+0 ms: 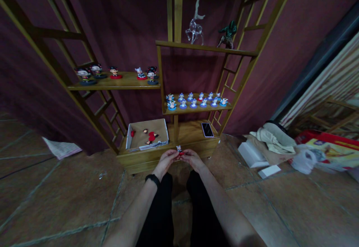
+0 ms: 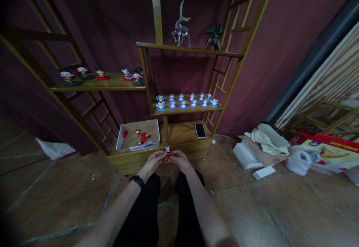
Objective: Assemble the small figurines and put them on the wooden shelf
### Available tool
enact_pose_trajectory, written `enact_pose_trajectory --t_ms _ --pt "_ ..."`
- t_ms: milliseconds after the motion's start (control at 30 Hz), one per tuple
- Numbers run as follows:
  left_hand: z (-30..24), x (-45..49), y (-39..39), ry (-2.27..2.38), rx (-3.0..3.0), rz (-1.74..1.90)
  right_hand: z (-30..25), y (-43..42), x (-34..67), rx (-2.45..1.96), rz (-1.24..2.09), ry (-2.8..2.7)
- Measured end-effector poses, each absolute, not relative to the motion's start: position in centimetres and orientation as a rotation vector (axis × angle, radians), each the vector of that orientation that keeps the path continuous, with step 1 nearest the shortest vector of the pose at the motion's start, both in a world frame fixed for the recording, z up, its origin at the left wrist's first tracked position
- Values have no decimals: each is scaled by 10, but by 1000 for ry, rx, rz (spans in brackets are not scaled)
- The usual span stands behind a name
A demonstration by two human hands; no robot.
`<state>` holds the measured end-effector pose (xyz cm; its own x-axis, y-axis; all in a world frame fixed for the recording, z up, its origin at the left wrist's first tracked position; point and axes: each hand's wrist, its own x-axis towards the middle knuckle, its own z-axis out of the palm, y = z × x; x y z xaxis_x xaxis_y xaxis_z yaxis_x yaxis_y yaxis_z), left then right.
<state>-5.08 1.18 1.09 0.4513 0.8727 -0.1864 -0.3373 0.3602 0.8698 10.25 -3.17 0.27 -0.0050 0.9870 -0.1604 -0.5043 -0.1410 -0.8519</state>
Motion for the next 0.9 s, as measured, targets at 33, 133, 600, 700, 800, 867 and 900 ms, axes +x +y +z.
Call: enact_pose_trajectory --t_ms 33,133,600,700,800,867,900 --pt "10 -50 12 740 871 881 2 -31 103 -926 1504 -702" --pt "8 -49 13 750 885 893 1 -30 104 -924 1509 -674" --pt "10 -50 13 742 910 938 1 -29 107 -928 1465 -632" --pt "11 -50 12 730 922 923 2 -29 106 -937 1446 -631" --pt "11 -49 11 714 954 920 2 -29 106 -942 1435 -633" --pt "10 -48 11 699 987 909 2 -29 106 -941 1429 -635" --pt "9 -47 11 698 1004 907 1 -29 106 -939 1427 -636"
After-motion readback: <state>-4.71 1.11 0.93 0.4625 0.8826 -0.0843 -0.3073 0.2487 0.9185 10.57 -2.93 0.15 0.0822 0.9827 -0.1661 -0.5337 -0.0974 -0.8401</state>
